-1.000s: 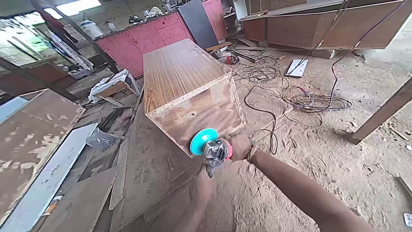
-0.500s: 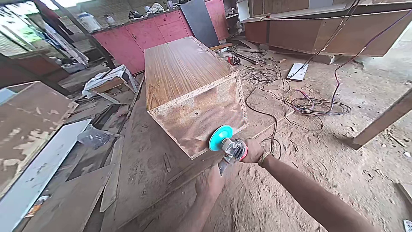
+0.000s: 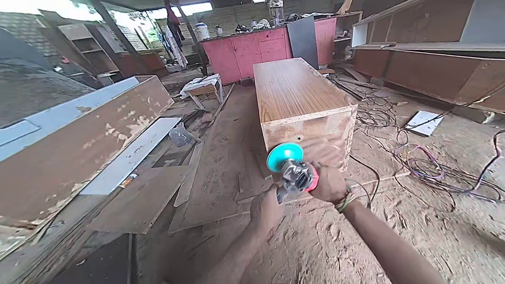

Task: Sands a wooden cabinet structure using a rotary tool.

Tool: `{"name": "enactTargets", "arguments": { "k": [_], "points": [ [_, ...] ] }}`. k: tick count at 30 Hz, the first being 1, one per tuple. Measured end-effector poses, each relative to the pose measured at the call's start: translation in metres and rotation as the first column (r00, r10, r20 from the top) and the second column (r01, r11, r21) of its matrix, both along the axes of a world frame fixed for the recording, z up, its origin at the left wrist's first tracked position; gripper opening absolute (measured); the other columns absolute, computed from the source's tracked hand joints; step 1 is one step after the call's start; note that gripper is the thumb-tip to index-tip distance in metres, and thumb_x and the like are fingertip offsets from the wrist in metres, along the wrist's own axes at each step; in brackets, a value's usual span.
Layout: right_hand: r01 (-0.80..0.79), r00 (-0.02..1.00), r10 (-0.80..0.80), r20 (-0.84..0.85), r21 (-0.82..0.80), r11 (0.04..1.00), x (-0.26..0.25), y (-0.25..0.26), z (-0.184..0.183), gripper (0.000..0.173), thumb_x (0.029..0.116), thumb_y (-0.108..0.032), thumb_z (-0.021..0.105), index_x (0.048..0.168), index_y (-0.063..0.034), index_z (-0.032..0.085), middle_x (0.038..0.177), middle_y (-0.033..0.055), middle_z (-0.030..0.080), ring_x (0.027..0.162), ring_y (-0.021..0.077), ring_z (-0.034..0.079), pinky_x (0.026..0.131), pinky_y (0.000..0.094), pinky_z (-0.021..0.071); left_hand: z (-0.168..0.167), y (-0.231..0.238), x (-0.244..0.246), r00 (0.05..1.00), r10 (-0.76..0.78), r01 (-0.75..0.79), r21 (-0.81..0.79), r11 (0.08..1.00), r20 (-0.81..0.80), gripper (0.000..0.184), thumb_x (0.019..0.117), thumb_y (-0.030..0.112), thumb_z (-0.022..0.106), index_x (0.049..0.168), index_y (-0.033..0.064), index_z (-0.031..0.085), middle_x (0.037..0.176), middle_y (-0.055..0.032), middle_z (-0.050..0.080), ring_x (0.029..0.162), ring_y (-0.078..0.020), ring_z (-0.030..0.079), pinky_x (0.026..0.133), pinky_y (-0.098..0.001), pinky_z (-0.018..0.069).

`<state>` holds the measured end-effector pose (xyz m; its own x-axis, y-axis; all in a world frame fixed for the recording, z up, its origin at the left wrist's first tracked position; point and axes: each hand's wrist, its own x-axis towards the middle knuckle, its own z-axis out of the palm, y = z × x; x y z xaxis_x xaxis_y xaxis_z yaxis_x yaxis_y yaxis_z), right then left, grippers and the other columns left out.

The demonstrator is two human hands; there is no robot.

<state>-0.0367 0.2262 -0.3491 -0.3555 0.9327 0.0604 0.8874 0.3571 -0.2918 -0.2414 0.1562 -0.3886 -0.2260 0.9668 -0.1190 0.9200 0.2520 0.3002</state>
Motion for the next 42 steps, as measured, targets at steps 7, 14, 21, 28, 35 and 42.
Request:
{"name": "enactTargets", "arguments": {
  "k": [7,14,21,28,35,42],
  "points": [
    [0.159,0.984,-0.152,-0.093,0.082,0.984,0.038,0.007,0.031,0.061,0.0646,-0.053,0.083,0.106,-0.0096,0.072,0.093,0.0167,0.075,0.092,0.0385,0.074,0.077,0.0645,0.0564,0.072,0.018,0.032,0.991,-0.133,0.134,-0.068,0.989,0.009,0.042,0.0957,0.041,0.065,0.128,0.0140,0.065,0.114,-0.0137,0.073,0.106,-0.0340,0.071,0.088,-0.0589,0.0561],
    [-0.052,0.980,0.046,0.191,0.028,0.998,-0.034,-0.012,0.054,0.059,0.0728,-0.051,0.076,0.114,-0.0095,0.067,0.097,0.0156,0.073,0.093,0.0377,0.073,0.072,0.0611,0.0564,0.016,-0.013,-0.018,0.979,0.086,-0.083,-0.022,0.996,0.182,0.035,0.0918,0.042,0.068,0.117,0.0172,0.069,0.101,-0.0088,0.074,0.096,-0.0282,0.073,0.082,-0.0542,0.0577],
    [-0.070,0.933,0.113,0.342,-0.137,0.988,-0.024,-0.020,0.016,0.053,0.0744,-0.043,0.077,0.110,-0.0051,0.065,0.100,0.0182,0.072,0.096,0.0386,0.072,0.075,0.0600,0.0567,-0.072,-0.025,0.008,0.896,0.086,-0.053,-0.087,0.995,0.435,0.038,0.0894,0.042,0.071,0.115,0.0138,0.070,0.098,-0.0085,0.074,0.092,-0.0262,0.072,0.083,-0.0533,0.0584],
    [-0.101,0.927,0.154,0.342,-0.168,0.981,-0.012,-0.018,-0.031,0.057,0.0741,-0.041,0.077,0.116,-0.0044,0.065,0.110,0.0193,0.071,0.102,0.0389,0.071,0.079,0.0607,0.0570,-0.117,-0.026,0.018,0.850,0.052,-0.009,-0.083,0.996,0.524,0.045,0.0854,0.041,0.078,0.117,0.0098,0.069,0.100,-0.0110,0.073,0.093,-0.0262,0.071,0.087,-0.0512,0.0580],
    [-0.084,0.989,0.048,0.143,0.258,0.962,-0.017,-0.009,0.061,0.056,0.0738,-0.051,0.072,0.109,-0.0078,0.067,0.092,0.0156,0.073,0.087,0.0374,0.073,0.067,0.0593,0.0557,0.013,0.002,0.006,0.940,0.111,-0.149,0.095,0.984,0.322,0.039,0.0910,0.041,0.072,0.120,0.0144,0.070,0.107,-0.0106,0.074,0.101,-0.0296,0.072,0.087,-0.0573,0.0577],
    [-0.111,0.961,0.093,0.262,0.056,0.992,-0.021,-0.010,0.065,0.053,0.0720,-0.049,0.075,0.107,-0.0096,0.068,0.092,0.0157,0.073,0.089,0.0384,0.073,0.069,0.0620,0.0550,-0.003,-0.012,0.009,0.921,0.121,-0.128,-0.007,0.992,0.372,0.038,0.0891,0.039,0.074,0.117,0.0135,0.070,0.102,-0.0099,0.073,0.095,-0.0275,0.072,0.085,-0.0547,0.0577]
  ]
}}
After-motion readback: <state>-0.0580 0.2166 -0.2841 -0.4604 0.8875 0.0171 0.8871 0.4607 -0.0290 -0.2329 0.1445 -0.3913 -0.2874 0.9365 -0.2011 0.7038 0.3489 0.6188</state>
